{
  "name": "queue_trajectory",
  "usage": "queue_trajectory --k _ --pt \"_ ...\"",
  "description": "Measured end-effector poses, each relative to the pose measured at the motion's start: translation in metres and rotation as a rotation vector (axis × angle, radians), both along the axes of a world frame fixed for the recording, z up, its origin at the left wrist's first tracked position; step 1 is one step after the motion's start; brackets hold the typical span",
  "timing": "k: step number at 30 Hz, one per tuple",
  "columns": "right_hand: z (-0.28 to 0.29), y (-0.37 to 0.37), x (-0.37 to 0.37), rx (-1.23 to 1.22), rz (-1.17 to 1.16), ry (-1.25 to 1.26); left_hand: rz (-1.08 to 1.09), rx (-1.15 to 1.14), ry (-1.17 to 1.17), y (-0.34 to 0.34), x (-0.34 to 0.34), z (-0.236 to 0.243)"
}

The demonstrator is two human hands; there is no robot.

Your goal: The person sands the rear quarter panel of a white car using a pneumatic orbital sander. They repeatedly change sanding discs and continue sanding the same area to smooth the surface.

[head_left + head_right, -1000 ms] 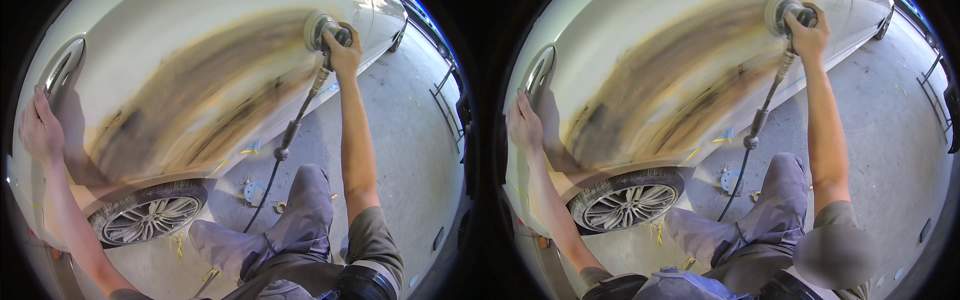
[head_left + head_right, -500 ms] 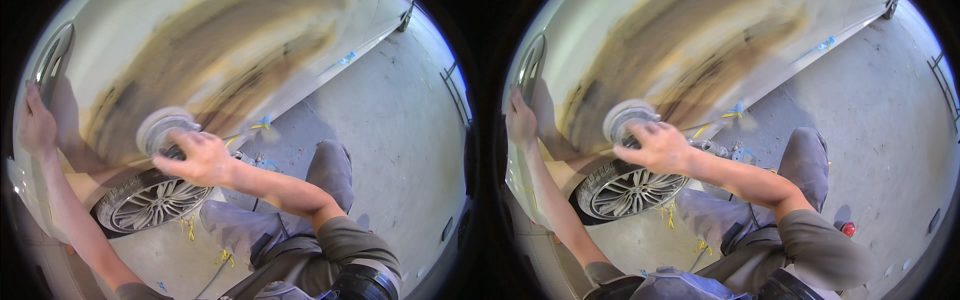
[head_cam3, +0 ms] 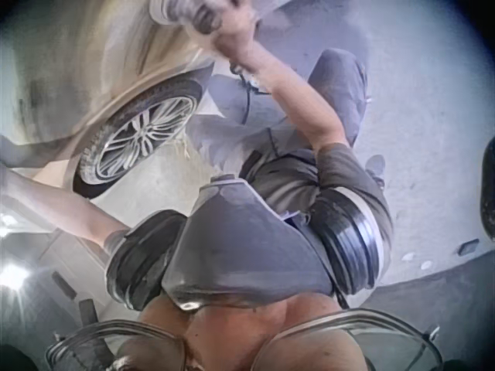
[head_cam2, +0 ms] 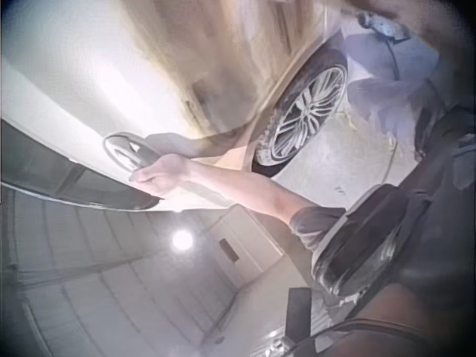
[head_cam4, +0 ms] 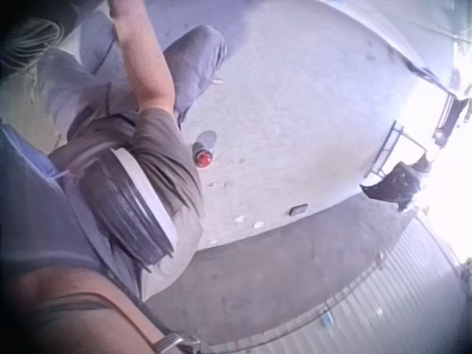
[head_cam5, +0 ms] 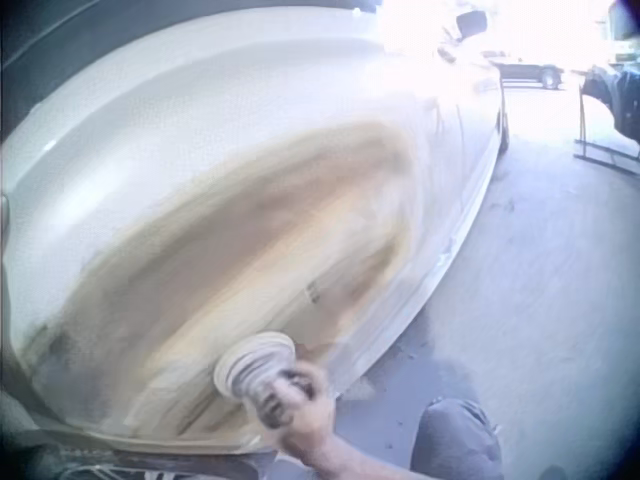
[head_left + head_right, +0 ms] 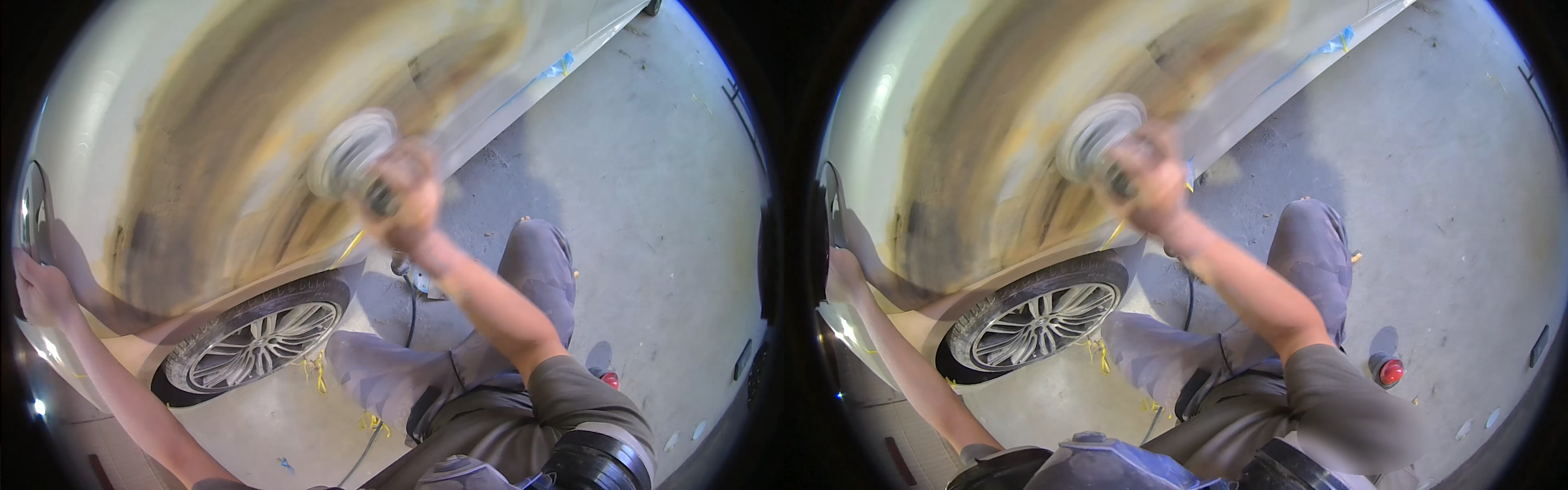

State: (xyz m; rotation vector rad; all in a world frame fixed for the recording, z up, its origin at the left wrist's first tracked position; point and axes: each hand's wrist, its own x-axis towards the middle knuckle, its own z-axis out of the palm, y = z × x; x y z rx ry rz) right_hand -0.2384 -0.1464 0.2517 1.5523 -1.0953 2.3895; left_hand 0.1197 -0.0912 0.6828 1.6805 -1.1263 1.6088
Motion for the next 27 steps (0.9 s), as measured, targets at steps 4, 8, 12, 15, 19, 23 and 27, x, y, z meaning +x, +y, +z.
queue_trajectory --k 4,8,12,15,19,23,27 --pt "-0.005 0.054 0.06 -0.059 0.292 0.263 -0.204 -0.059 0.127 0.004 0.004 0.001" --pt "-0.001 0.005 -0.007 0.011 0.134 0.11 -0.293 -0.123 0.201 0.001 -0.001 -0.002" --pt "-0.005 -0.083 -0.127 0.012 -0.053 -0.282 -0.143 -0.182 0.248 -0.005 0.0 0.003" --pt "-0.005 -0.104 -0.164 0.237 0.259 -0.621 -0.026 -0.197 0.242 -0.007 0.007 0.01" --pt "0.009 -0.055 -0.088 0.01 -0.091 -0.163 -0.128 -0.202 0.204 -0.007 0.008 0.009" --pt "0.014 0.03 0.033 -0.053 0.236 0.107 -0.202 -0.194 0.235 -0.003 -0.008 -0.001" --pt "0.007 0.028 0.021 -0.049 0.257 0.276 -0.275 -0.174 0.205 -0.002 -0.012 -0.001"
